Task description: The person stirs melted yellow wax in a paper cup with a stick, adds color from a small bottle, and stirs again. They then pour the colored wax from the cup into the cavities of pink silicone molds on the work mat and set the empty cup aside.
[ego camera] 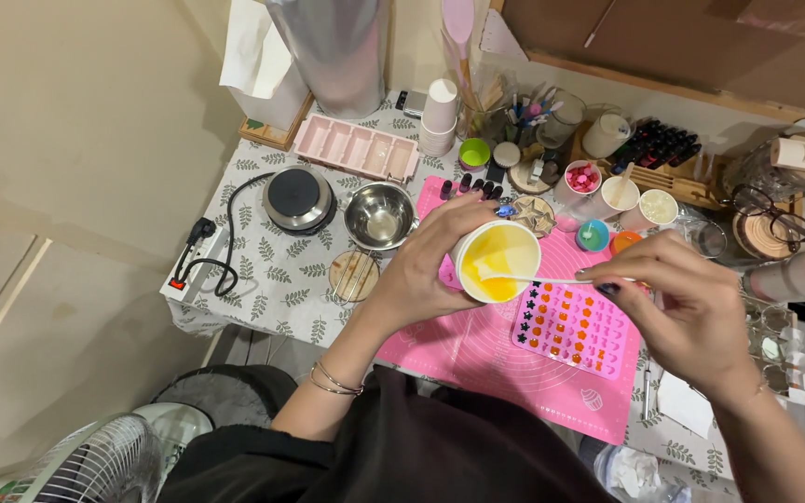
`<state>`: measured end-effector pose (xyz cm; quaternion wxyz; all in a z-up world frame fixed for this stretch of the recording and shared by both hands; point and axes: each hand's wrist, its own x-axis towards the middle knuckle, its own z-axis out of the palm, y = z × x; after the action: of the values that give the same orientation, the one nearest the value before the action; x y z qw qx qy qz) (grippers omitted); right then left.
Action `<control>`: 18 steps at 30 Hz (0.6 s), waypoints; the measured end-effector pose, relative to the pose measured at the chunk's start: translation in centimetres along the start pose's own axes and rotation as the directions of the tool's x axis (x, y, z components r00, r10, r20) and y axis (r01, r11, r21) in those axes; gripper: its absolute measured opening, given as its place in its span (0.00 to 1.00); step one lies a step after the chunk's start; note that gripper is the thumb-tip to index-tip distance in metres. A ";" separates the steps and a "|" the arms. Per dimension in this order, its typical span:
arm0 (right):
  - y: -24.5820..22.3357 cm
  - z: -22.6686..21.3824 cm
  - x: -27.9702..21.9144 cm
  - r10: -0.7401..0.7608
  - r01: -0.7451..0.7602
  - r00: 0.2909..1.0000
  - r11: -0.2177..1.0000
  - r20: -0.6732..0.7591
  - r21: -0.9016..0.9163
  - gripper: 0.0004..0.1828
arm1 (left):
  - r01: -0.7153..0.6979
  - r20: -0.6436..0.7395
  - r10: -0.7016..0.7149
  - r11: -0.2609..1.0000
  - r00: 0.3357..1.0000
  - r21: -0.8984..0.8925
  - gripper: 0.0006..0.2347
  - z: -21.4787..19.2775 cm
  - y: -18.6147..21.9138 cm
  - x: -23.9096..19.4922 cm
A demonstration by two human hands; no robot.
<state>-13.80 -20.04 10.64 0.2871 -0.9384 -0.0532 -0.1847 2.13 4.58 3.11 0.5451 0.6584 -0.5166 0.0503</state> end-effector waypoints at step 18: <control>-1.1 0.2 -1.4 -0.035 0.035 0.999 0.999 -0.014 0.022 0.10 | -0.088 0.106 0.088 0.996 0.990 -0.007 0.37 2.3 0.7 1.7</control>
<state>-15.28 -19.02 10.50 0.2948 -0.9328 -0.0696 -0.1954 1.29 1.81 3.69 0.5147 0.6362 -0.5734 0.0386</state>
